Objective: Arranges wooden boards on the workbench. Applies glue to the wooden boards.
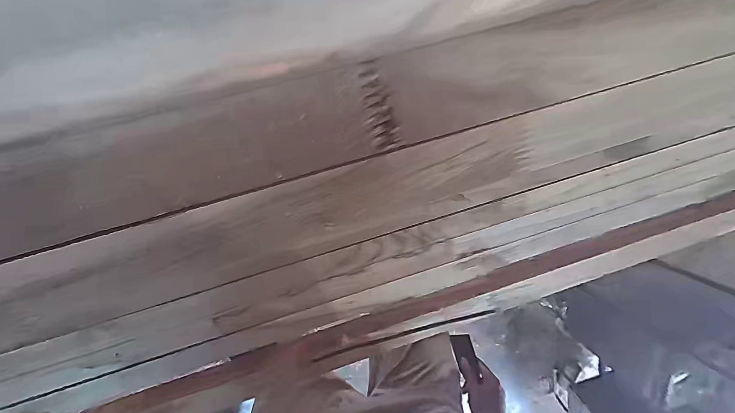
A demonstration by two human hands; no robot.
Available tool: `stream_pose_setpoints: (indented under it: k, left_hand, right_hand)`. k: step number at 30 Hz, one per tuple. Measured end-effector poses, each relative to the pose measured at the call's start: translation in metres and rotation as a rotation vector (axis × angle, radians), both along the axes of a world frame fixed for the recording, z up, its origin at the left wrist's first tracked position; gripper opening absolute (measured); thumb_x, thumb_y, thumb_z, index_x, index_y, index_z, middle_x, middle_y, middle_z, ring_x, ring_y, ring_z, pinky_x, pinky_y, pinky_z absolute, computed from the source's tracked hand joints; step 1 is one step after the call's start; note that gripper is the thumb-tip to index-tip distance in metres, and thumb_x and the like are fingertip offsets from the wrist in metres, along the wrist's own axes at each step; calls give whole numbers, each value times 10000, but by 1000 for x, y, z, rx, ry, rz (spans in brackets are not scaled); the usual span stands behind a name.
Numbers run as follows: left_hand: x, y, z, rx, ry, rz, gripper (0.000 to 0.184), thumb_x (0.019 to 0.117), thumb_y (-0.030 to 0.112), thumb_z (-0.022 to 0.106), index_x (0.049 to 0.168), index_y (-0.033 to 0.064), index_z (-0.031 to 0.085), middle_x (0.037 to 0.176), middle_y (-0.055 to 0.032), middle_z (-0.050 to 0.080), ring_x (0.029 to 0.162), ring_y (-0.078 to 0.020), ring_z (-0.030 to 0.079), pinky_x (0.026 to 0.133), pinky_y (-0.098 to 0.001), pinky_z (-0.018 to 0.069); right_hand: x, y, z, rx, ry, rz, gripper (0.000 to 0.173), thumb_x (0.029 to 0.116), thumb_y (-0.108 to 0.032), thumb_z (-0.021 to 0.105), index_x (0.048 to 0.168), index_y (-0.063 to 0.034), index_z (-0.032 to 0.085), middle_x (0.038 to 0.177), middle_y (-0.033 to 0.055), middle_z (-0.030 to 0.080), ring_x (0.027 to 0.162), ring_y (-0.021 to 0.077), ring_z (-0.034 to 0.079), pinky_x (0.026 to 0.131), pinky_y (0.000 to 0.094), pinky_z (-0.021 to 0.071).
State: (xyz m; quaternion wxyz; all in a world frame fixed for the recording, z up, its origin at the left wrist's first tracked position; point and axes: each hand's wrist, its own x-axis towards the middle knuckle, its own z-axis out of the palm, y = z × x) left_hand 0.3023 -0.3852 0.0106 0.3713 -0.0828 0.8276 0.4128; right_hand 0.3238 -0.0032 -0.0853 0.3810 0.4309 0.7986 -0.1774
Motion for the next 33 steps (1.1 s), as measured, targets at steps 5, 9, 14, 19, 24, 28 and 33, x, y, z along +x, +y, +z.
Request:
stream_pose_setpoints:
  k: [5, 9, 14, 19, 24, 28, 33]
  left_hand:
    - [-154, 32, -13, -322, 689, 231, 478, 1008, 421, 588, 1331, 73, 646, 1361, -187, 640, 1340, -326, 558, 1135, -495, 437]
    - [-238, 95, -26, -455, 734, 159, 820, 964, 548, 564, 1523, -38, 435, 1590, -316, 360, 1511, -491, 284, 1245, -614, 232]
    - [-250, 272, 14, 54, 462, -406, 695, 994, 541, 579, 1474, 42, 530, 1594, -203, 423, 1507, -352, 359, 1240, -534, 287]
    - [-198, 350, 51, 754, 621, -1044, 334, 1056, 338, 572, 1242, 100, 714, 1257, -96, 716, 1268, -252, 632, 1239, -507, 312]
    - [-169, 242, 37, 313, 680, -336, 334, 1041, 287, 572, 1283, 101, 707, 1321, -75, 695, 1275, -228, 626, 1139, -443, 460]
    - [-192, 148, 14, -281, 798, -197, 487, 998, 328, 572, 1409, 71, 612, 1493, -168, 554, 1411, -357, 497, 1179, -529, 388]
    - [-206, 114, 0, -612, 760, -292, 417, 1009, 266, 640, 1400, 122, 638, 1551, -198, 490, 1455, -395, 441, 1195, -564, 352]
  right_hand:
    - [-43, 49, 8, -75, 109, -38, 356, 1041, -290, 608, 1047, 49, 716, 752, 197, 696, 660, 333, 675, 700, 562, 552]
    - [-95, 59, 42, -119, 231, -97, 348, 1051, -290, 595, 1072, 38, 708, 771, 185, 688, 658, 310, 663, 697, 533, 557]
    - [-103, 69, 88, -154, 452, -45, 273, 1039, -240, 611, 1001, 10, 713, 710, 125, 666, 586, 240, 632, 619, 466, 547]
    - [-83, 74, 143, -44, 589, -45, 287, 984, -148, 616, 1130, 79, 713, 1072, 231, 731, 1002, 324, 695, 970, 504, 522]
    - [-78, 120, 146, 30, 902, 23, 239, 912, -245, 767, 991, -19, 787, 937, 139, 746, 859, 257, 709, 833, 493, 576]
    - [-169, 160, 161, 43, 974, 414, 243, 883, -18, 654, 1103, 1, 754, 1086, 211, 730, 1002, 379, 711, 889, 576, 567]
    - [-333, 208, 140, -54, 927, 868, 636, 835, 56, 607, 1451, -101, 579, 1527, 173, 510, 1375, 390, 515, 1115, 549, 448]
